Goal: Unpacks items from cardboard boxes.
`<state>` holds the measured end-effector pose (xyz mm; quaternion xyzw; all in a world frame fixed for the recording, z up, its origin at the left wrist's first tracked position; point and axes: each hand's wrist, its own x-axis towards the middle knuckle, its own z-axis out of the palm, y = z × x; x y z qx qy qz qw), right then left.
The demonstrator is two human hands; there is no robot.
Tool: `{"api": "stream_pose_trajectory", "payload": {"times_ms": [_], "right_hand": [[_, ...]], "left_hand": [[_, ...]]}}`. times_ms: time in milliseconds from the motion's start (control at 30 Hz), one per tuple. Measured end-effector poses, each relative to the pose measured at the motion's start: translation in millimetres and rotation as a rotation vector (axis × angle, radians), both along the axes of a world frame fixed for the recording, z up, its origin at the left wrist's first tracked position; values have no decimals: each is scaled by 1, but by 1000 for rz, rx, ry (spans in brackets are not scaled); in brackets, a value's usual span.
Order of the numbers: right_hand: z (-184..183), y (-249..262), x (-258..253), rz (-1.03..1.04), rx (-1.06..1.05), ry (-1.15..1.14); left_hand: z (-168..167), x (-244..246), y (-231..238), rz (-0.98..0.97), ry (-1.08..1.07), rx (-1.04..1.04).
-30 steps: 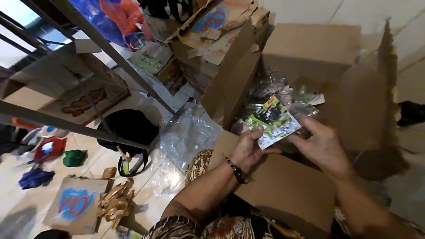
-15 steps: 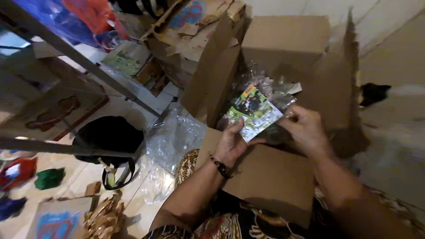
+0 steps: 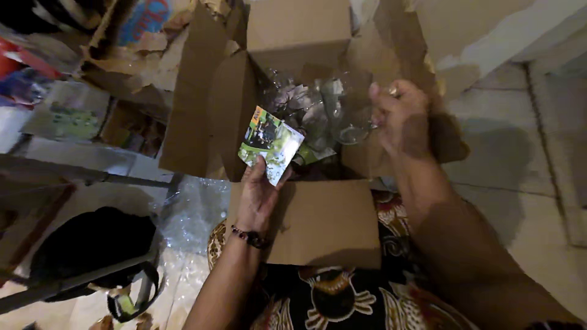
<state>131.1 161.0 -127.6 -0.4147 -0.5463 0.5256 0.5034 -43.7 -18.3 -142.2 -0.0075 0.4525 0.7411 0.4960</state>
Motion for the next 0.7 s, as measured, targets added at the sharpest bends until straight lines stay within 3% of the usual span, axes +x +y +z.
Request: {"api": "stream_pose_trajectory", "payload": {"times_ms": [100,300,500,700], "right_hand": [[1,11,11,-78,-69,114],[5,23,18,-172,-149,201],[0,25,21,-128,-127,249],[-2,24,23,-107,-119,205]], "left_hand": [[16,4,2,-115,175,-209],[29,-2,25,-638,765,-451],[26,-2,55,-943,1258,-493],[26,10,89,-1079,1275,-566]]}}
